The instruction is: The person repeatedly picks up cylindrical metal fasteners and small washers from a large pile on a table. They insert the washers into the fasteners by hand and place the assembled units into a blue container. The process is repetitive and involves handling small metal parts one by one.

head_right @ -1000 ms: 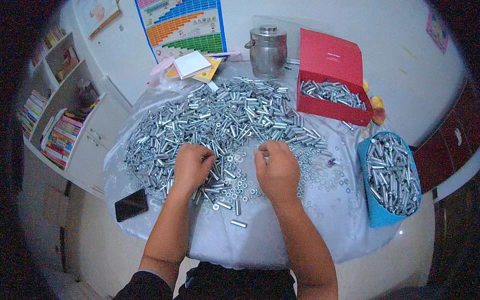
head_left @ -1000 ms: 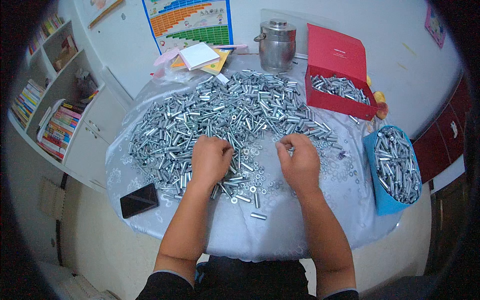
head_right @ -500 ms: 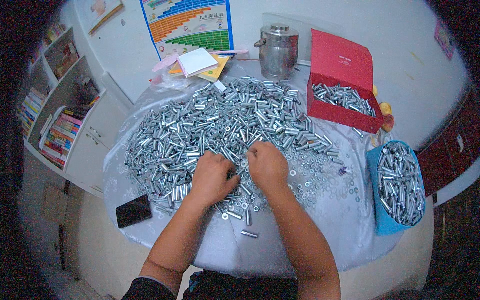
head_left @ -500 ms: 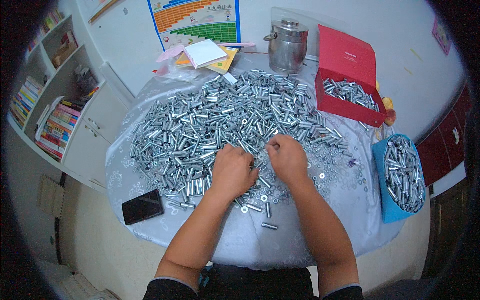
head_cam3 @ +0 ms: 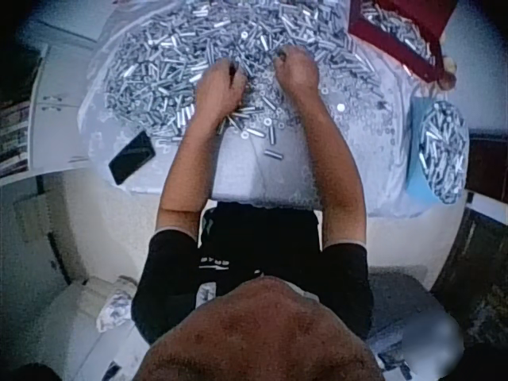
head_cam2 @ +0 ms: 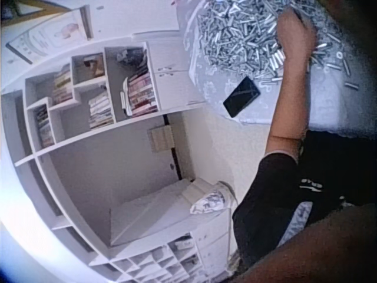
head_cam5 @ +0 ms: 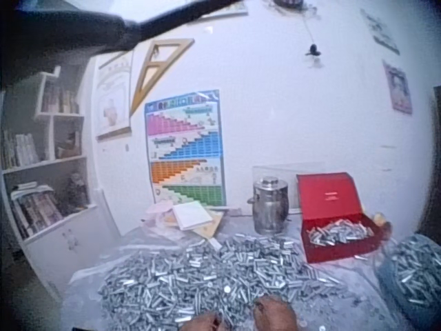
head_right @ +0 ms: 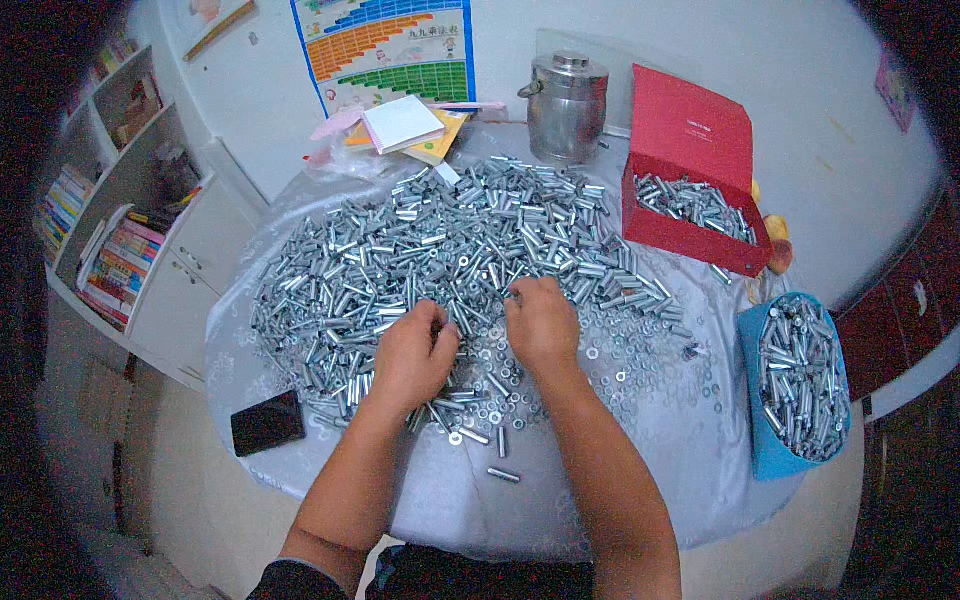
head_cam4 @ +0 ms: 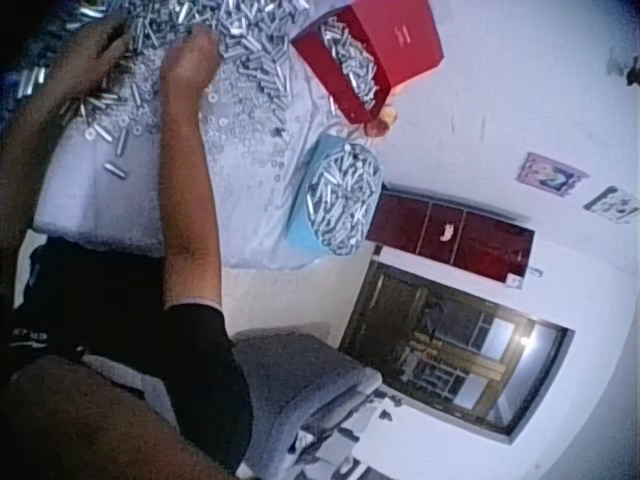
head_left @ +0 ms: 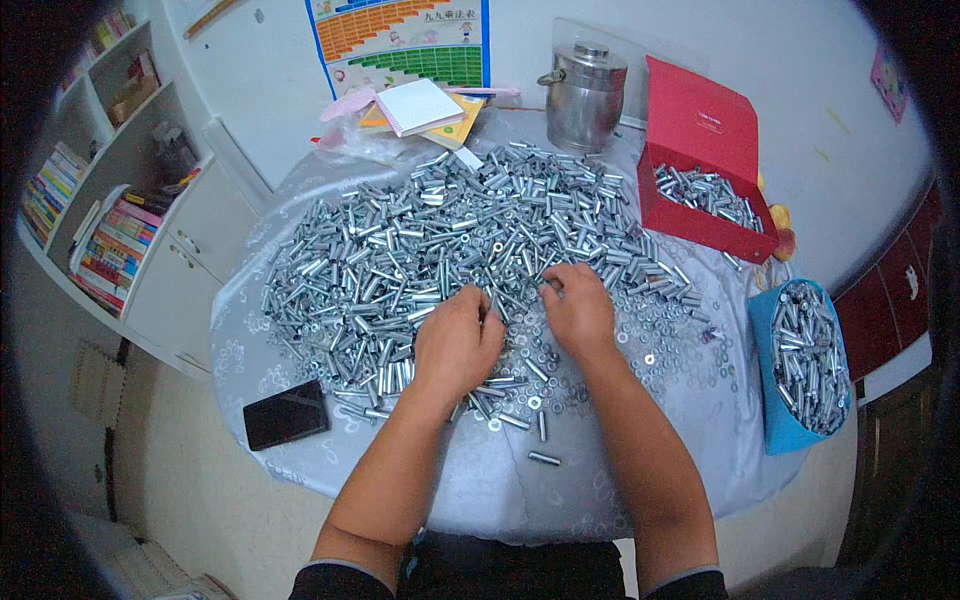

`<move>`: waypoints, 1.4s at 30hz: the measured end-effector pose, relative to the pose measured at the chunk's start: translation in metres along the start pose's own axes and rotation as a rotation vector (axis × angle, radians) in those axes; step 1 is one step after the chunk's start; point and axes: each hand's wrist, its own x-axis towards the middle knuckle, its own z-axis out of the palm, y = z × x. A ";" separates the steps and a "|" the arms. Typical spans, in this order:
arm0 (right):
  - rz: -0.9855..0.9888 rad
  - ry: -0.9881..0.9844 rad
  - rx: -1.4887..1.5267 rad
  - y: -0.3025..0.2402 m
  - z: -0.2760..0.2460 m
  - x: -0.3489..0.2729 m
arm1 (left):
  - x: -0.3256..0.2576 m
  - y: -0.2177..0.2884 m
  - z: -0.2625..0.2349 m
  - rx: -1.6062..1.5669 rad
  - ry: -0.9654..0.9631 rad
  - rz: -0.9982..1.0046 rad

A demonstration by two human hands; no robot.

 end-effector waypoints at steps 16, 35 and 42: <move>-0.022 -0.181 -0.092 -0.017 0.000 0.034 | 0.000 -0.005 0.005 -0.111 0.076 0.070; -0.163 -0.279 -0.252 0.023 -0.042 -0.006 | -0.005 0.004 0.026 -0.222 0.042 0.143; -0.180 -0.244 -0.148 0.009 -0.037 -0.008 | -0.006 0.002 0.032 -0.218 0.026 0.193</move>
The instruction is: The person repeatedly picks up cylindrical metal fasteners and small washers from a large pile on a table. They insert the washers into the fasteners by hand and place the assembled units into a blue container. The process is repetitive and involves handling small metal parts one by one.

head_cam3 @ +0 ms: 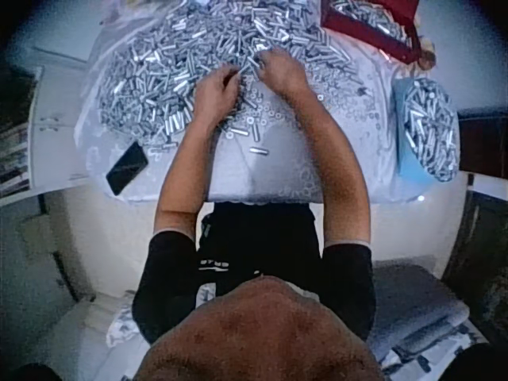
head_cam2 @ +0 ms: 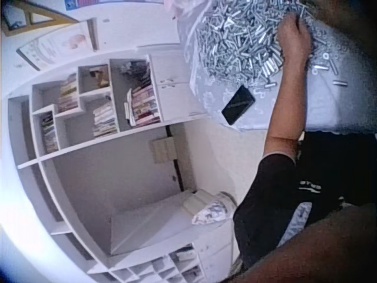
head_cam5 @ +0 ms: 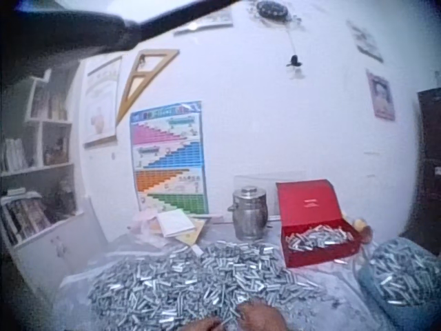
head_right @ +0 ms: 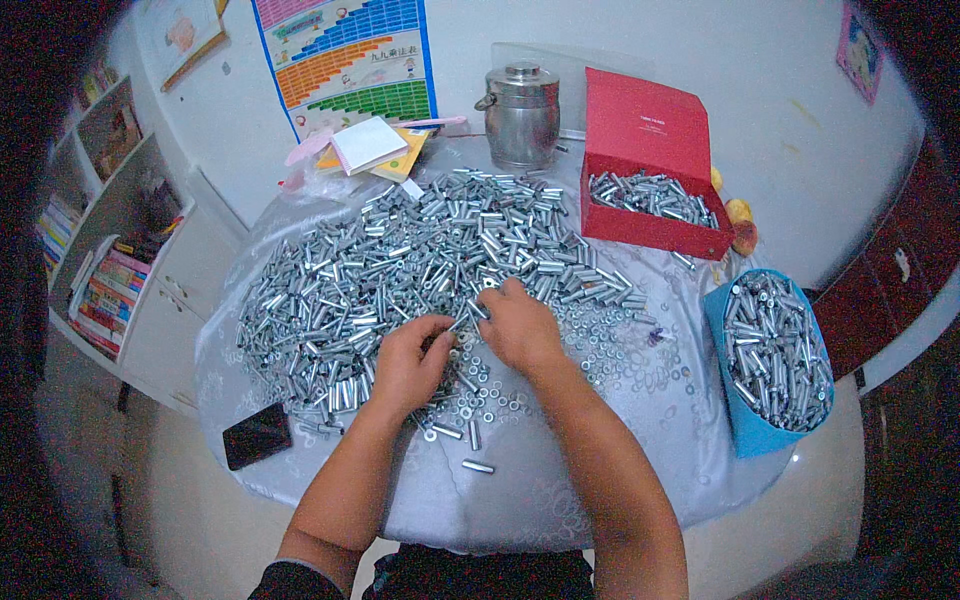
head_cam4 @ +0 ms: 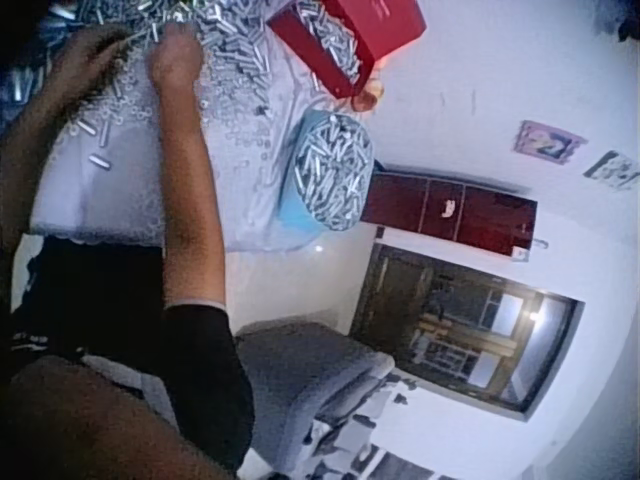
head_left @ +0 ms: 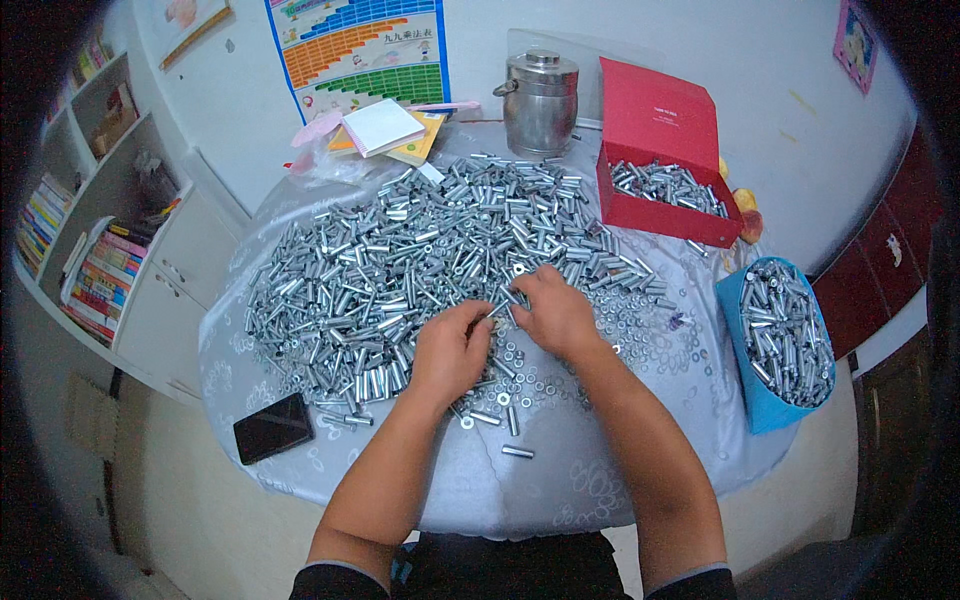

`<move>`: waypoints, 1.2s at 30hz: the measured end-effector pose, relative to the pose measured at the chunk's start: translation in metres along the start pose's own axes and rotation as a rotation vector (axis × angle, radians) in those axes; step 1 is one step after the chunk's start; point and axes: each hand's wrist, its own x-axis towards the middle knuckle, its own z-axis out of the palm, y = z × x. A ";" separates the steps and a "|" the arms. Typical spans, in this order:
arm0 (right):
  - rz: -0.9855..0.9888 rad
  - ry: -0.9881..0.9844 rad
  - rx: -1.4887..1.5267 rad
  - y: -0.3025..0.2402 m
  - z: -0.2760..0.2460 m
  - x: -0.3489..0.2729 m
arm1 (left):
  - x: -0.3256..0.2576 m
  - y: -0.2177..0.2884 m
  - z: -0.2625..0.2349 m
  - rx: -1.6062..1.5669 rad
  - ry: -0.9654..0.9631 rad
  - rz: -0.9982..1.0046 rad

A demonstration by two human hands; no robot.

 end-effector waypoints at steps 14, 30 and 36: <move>0.070 0.157 0.437 0.000 -0.026 -0.036 | 0.001 0.003 0.000 0.009 -0.007 0.064; 0.070 0.194 0.441 0.000 -0.038 -0.073 | -0.004 0.022 0.007 -0.036 -0.151 0.147; 0.164 0.194 0.510 0.012 -0.044 -0.074 | -0.004 0.025 0.007 -0.030 -0.139 0.138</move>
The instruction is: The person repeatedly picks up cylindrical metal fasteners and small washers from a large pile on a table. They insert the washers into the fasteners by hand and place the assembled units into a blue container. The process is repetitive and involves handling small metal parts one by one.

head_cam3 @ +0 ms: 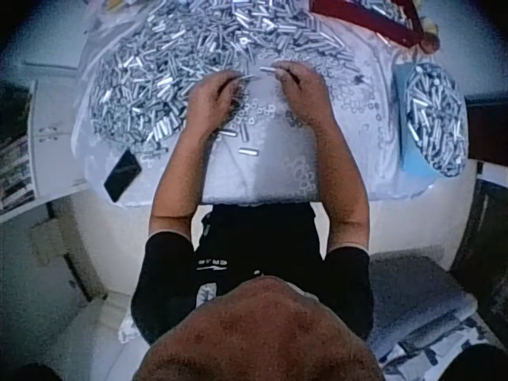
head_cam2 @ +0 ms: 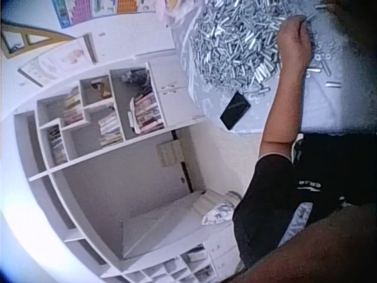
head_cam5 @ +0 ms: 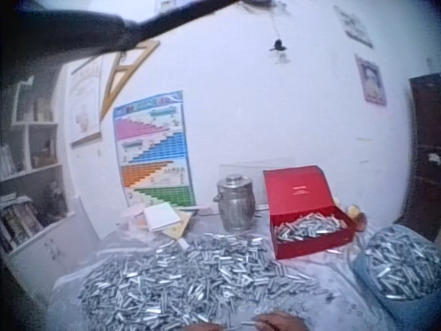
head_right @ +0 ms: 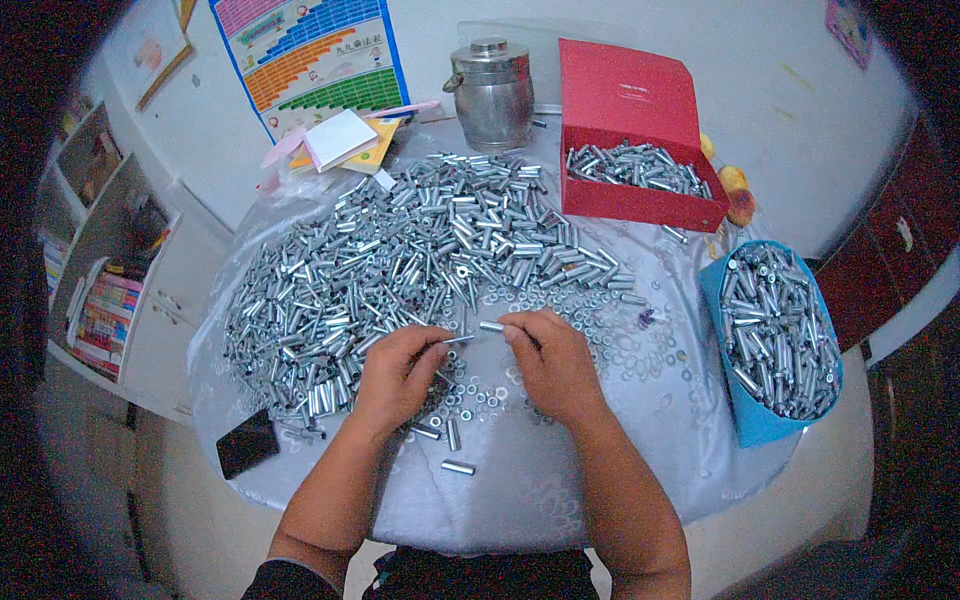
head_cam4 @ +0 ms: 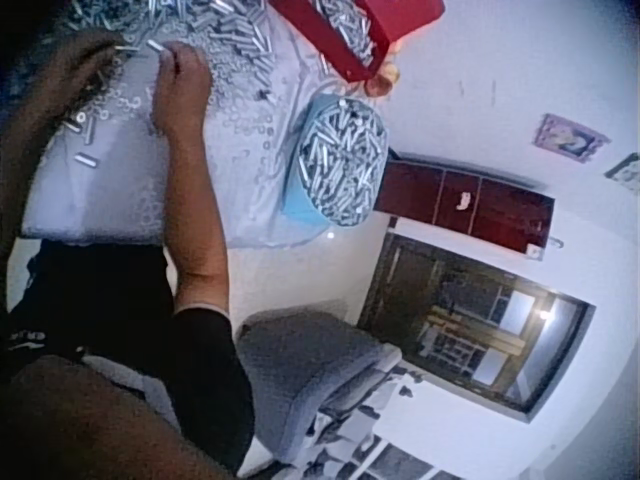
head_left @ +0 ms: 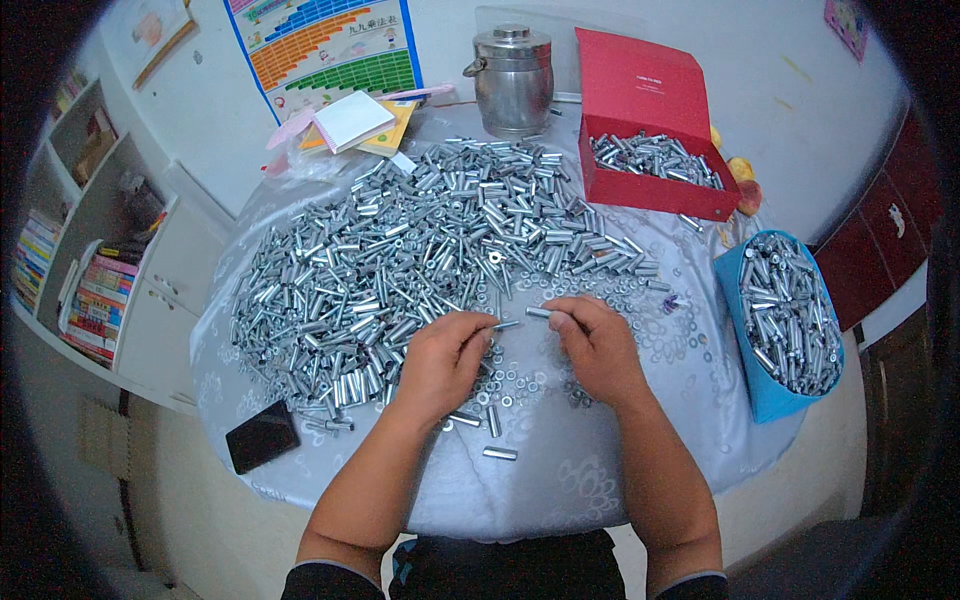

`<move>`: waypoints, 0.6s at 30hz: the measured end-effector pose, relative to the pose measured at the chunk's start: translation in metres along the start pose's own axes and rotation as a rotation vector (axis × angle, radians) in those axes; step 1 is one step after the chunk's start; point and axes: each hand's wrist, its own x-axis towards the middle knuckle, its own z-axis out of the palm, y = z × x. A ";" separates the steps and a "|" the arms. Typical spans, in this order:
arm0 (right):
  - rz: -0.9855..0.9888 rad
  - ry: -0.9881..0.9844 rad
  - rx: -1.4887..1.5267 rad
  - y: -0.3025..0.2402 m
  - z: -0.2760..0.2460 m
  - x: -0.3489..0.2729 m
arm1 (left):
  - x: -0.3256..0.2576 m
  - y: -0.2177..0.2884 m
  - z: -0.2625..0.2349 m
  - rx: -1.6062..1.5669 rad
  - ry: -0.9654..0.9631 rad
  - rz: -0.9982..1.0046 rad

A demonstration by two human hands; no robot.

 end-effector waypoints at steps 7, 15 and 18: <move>-0.026 -0.013 0.020 0.011 0.001 0.001 | 0.000 0.004 -0.001 -0.014 0.026 -0.003; 0.256 -0.138 0.501 0.011 0.003 0.004 | 0.000 0.005 0.001 -0.059 0.050 -0.019; 0.236 -0.147 0.460 0.013 0.004 0.004 | 0.000 0.006 0.001 -0.068 0.046 -0.019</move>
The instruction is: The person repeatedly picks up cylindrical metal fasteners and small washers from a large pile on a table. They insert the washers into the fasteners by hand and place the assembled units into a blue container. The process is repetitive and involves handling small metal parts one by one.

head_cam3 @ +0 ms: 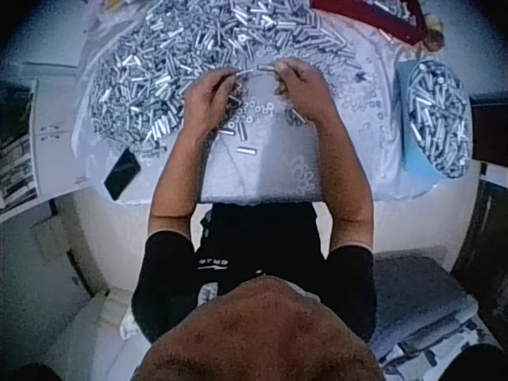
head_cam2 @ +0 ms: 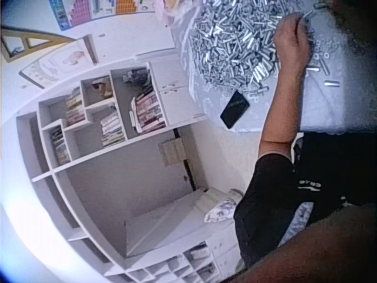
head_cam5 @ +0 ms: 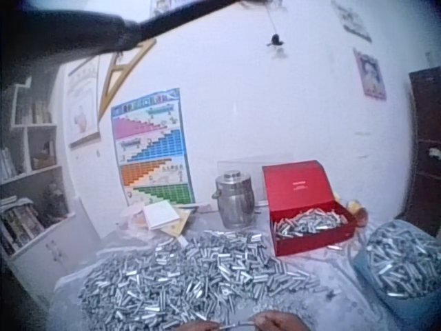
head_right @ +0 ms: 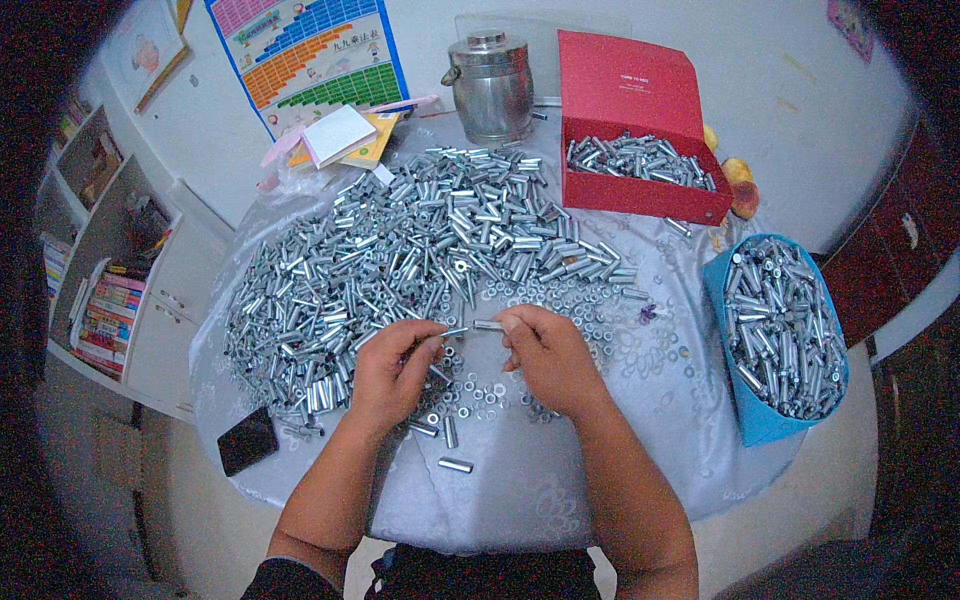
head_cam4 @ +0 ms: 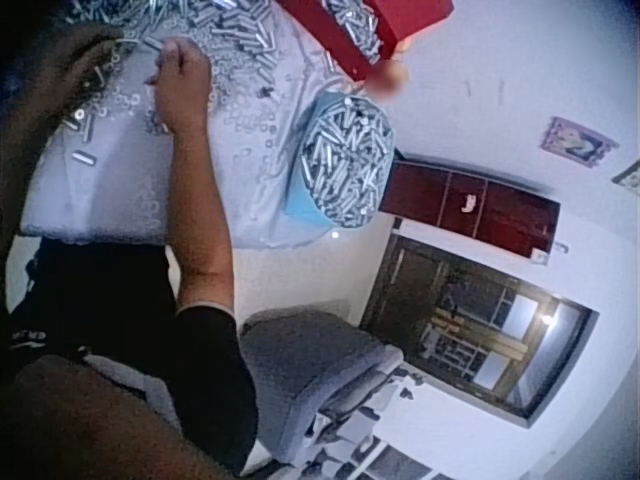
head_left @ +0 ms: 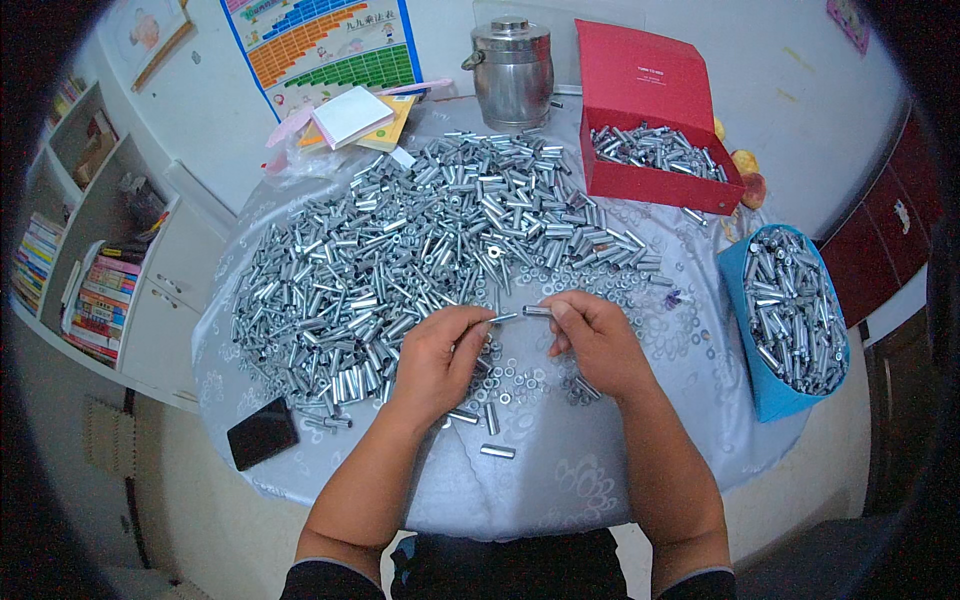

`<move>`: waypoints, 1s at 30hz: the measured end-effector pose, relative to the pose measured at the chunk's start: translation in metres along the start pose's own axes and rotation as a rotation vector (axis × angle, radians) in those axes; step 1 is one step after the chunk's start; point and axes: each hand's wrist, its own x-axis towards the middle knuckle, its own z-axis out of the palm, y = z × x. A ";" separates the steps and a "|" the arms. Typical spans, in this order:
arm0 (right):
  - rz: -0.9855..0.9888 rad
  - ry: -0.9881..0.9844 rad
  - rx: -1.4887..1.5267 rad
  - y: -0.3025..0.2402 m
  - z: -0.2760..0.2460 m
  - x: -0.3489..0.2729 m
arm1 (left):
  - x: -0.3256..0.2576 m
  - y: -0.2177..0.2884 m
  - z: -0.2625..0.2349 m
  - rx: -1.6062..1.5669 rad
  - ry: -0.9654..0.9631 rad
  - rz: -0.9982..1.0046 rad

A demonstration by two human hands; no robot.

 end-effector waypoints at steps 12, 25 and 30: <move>-0.190 0.165 -0.280 -0.010 0.006 -0.005 | -0.002 0.006 -0.002 0.006 -0.027 -0.040; -0.042 0.102 0.050 -0.007 0.031 -0.006 | -0.007 -0.006 0.003 -0.317 -0.160 -0.254; -0.075 0.076 0.124 -0.006 0.040 -0.006 | -0.009 -0.002 0.012 -0.590 -0.108 -0.214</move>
